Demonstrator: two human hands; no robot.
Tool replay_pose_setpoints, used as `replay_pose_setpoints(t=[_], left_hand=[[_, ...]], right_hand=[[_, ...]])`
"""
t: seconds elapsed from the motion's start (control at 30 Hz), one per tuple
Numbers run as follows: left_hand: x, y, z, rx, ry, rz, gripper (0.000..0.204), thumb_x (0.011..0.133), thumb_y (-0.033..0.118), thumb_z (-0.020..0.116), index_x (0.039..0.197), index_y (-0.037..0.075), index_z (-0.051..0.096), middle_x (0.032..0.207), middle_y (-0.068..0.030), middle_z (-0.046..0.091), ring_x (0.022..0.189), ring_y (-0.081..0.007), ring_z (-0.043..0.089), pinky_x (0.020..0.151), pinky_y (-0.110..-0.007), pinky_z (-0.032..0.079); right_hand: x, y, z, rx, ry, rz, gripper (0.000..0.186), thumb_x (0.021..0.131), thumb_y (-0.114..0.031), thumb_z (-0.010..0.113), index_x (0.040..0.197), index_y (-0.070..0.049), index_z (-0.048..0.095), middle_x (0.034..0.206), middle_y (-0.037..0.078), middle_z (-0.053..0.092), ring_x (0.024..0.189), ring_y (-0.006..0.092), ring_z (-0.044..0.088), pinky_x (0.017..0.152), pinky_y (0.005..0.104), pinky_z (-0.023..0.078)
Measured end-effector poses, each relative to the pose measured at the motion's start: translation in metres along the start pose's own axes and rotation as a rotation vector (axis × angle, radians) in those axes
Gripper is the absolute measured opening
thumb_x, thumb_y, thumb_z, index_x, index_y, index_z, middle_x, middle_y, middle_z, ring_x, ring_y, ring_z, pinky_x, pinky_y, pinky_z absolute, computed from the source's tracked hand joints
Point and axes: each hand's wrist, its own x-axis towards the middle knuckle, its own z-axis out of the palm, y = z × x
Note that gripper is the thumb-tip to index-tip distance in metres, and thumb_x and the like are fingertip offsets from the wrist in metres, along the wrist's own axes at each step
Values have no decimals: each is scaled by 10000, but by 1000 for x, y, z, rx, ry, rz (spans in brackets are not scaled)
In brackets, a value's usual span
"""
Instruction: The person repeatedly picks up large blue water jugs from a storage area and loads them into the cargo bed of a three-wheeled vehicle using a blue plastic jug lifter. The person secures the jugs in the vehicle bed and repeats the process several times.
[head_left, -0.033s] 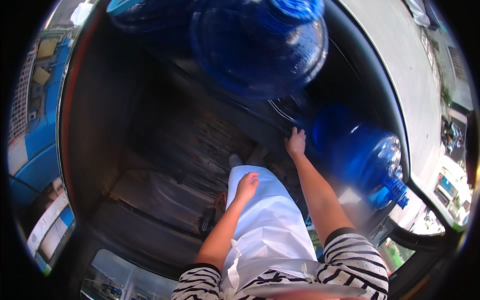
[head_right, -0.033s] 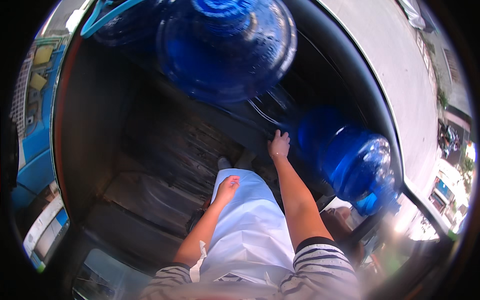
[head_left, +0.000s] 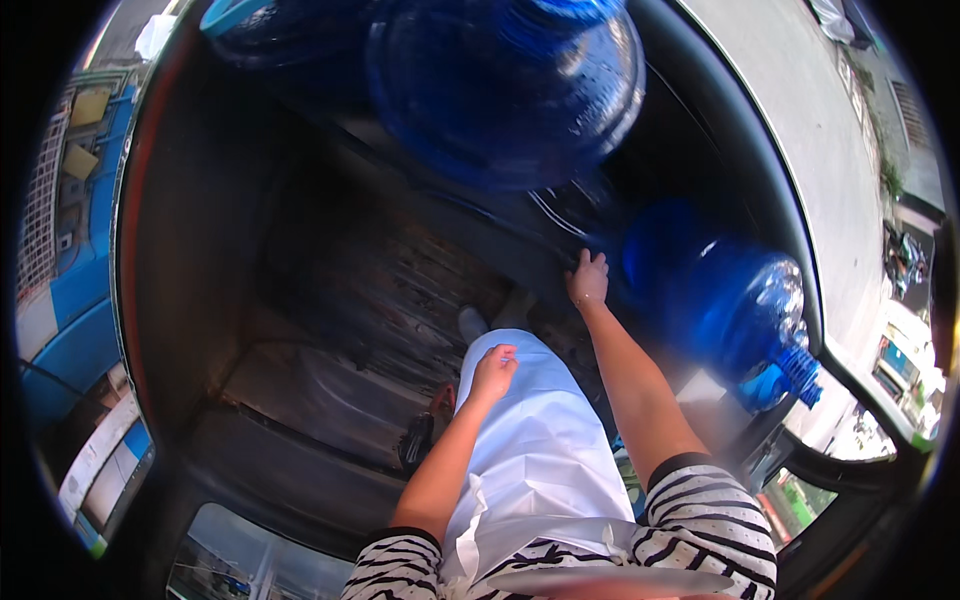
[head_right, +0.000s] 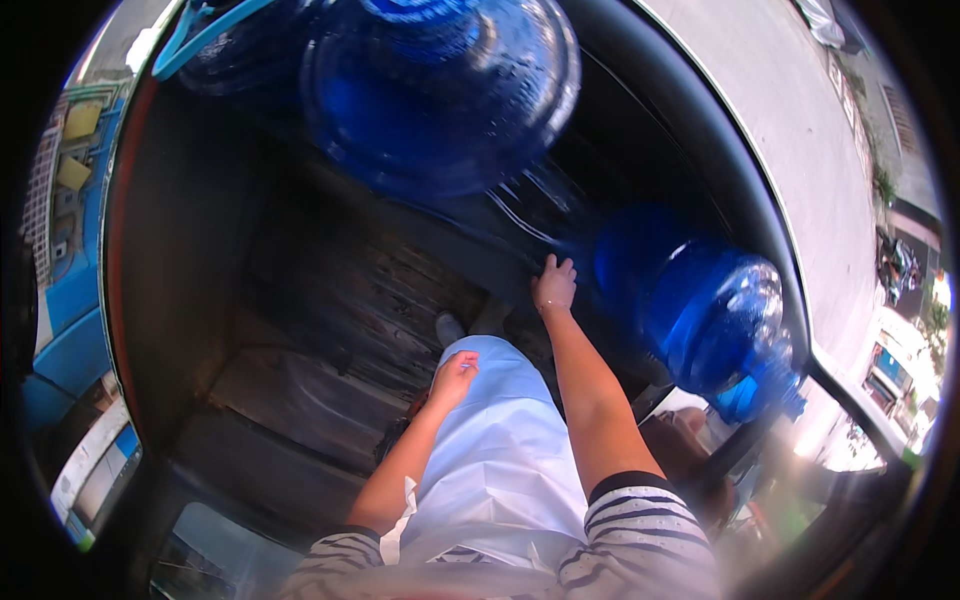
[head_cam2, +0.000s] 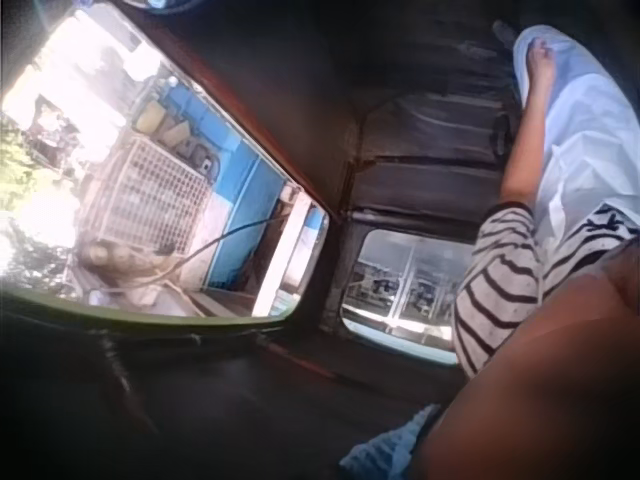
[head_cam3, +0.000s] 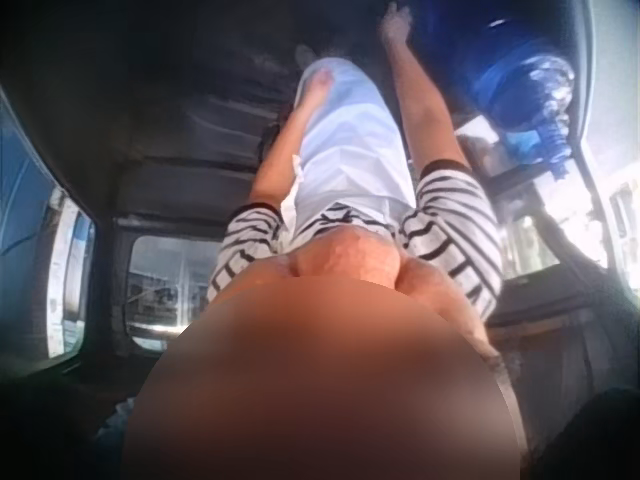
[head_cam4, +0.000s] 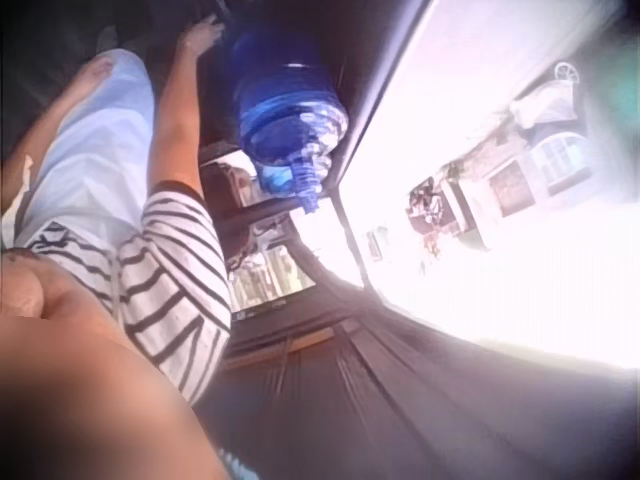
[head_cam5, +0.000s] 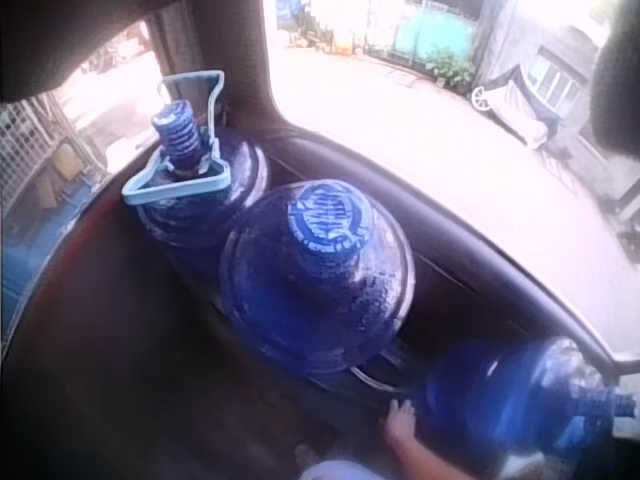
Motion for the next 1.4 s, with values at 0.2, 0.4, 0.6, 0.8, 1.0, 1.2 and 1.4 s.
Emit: replay_pose_setpoints(t=[0.2, 0.4, 0.6, 0.8, 1.0, 1.2, 1.4], left_hand=[[-30, -60, -15, 71, 93, 110, 248, 827, 90, 602, 1066, 25, 610, 1006, -148, 644, 855, -268, 650, 762, -354, 521], [-79, -193, -36, 270, 251, -120, 236, 817, 162, 587, 996, 23, 652, 939, -168, 670, 868, -312, 645, 789, -387, 505], [-203, -288, -17, 627, 497, -843, 278, 781, 282, 611, 992, 117, 686, 1203, -182, 522, 1133, -387, 483, 934, -493, 432], [-284, -337, 11, 751, 601, -1049, 569, 769, 235, 654, 1310, 174, 490, 1285, -141, 455, 1203, -357, 421, 978, -520, 360], [-304, -365, 25, 609, 640, -934, 779, 735, 396, 752, 1397, 166, 410, 1295, -162, 458, 1205, -351, 432, 974, -544, 349], [-280, -383, 36, 747, 814, -880, 859, 670, 435, 796, 1270, -71, 450, 1128, -187, 567, 1046, -343, 558, 917, -391, 449], [-293, -385, 26, 806, 801, -689, 710, 620, 342, 842, 1105, -76, 534, 996, -188, 629, 995, -311, 595, 888, -373, 470]], right_hand=[[-22, 33, 23, -25, -4, -12, 227, 795, -216, 629, 972, -74, 625, 1122, 190, 493, 1051, 390, 531, 834, 470, 490], [-65, 99, 17, 93, -230, 145, 320, 786, -182, 646, 1081, -82, 572, 1115, 202, 499, 989, 406, 590, 843, 451, 503], [-81, 119, 38, 9, -174, -219, 413, 780, -196, 660, 1169, -134, 535, 1160, 217, 476, 1025, 416, 567, 887, 461, 488], [-98, 178, 75, -121, -169, -263, 621, 772, -207, 672, 1355, -182, 461, 1436, 237, 324, 1260, 425, 406, 1032, 461, 391], [-99, 255, 72, -180, -190, -250, 511, 778, -177, 653, 1276, -159, 537, 1103, 193, 599, 1034, 347, 589, 901, 402, 465], [-151, 272, 122, 198, -362, -222, 343, 795, -236, 663, 1111, -103, 641, 815, 108, 665, 790, 261, 652, 760, 357, 501], [-206, 236, 158, 115, -747, -339, 349, 782, -223, 672, 1108, -101, 645, 942, 141, 686, 893, 263, 661, 800, 352, 508]])
